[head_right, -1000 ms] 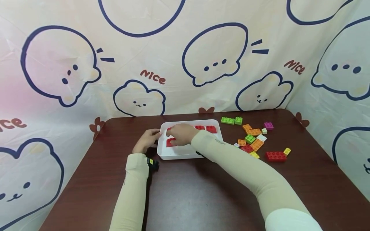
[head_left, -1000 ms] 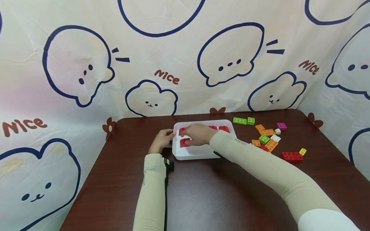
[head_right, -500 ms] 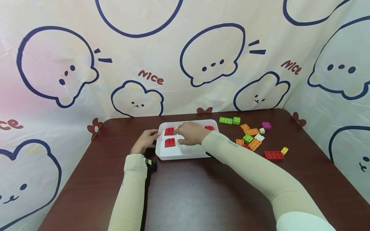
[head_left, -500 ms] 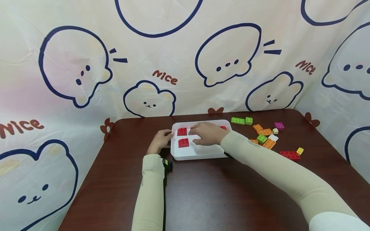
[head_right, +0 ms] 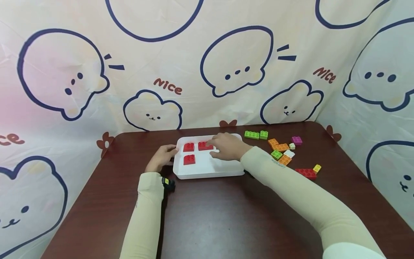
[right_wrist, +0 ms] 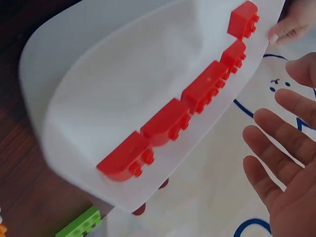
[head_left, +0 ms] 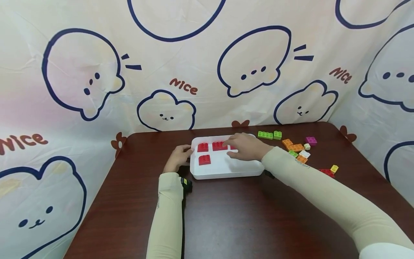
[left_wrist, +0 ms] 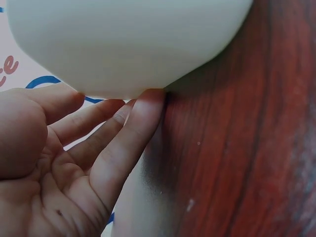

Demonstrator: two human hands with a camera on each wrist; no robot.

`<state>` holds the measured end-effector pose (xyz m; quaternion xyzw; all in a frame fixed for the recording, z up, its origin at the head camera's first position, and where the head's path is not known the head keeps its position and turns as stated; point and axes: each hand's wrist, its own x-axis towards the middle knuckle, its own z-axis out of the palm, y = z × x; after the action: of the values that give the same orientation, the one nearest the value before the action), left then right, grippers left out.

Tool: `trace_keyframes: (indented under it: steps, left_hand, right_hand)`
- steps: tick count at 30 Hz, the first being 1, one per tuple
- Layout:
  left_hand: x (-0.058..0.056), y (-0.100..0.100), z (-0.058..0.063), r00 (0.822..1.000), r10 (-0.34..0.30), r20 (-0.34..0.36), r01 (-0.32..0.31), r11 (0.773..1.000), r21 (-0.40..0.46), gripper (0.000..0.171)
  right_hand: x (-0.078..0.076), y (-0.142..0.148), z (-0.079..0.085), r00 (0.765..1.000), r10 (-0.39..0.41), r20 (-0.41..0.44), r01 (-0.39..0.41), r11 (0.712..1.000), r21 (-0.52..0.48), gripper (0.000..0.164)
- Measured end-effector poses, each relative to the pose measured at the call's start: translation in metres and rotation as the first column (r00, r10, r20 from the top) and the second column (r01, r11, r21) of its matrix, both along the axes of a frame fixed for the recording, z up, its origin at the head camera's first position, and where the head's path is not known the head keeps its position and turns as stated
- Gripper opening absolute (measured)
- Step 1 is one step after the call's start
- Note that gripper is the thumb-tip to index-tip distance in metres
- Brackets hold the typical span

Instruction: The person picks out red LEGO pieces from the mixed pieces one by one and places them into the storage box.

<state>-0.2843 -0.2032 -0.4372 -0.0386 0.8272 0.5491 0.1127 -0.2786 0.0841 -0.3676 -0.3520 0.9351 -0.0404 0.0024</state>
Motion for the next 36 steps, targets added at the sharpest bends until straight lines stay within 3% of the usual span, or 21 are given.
trace_keyframes:
  steps: [28, 36]
  left_hand:
    - [0.000, -0.001, 0.000, 1.000, -0.001, 0.009, 0.001, 1.000, 0.002, 0.048]
    - [-0.003, -0.002, -0.001, 1.000, -0.007, 0.003, 0.007, 1.000, 0.003, 0.048]
  right_hand:
    - [0.003, 0.081, 0.010, 0.995, -0.102, -0.022, 0.099, 0.990, -0.097, 0.042]
    - [0.009, 0.109, 0.012, 0.988, -0.153, 0.011, 0.153, 0.980, -0.124, 0.043]
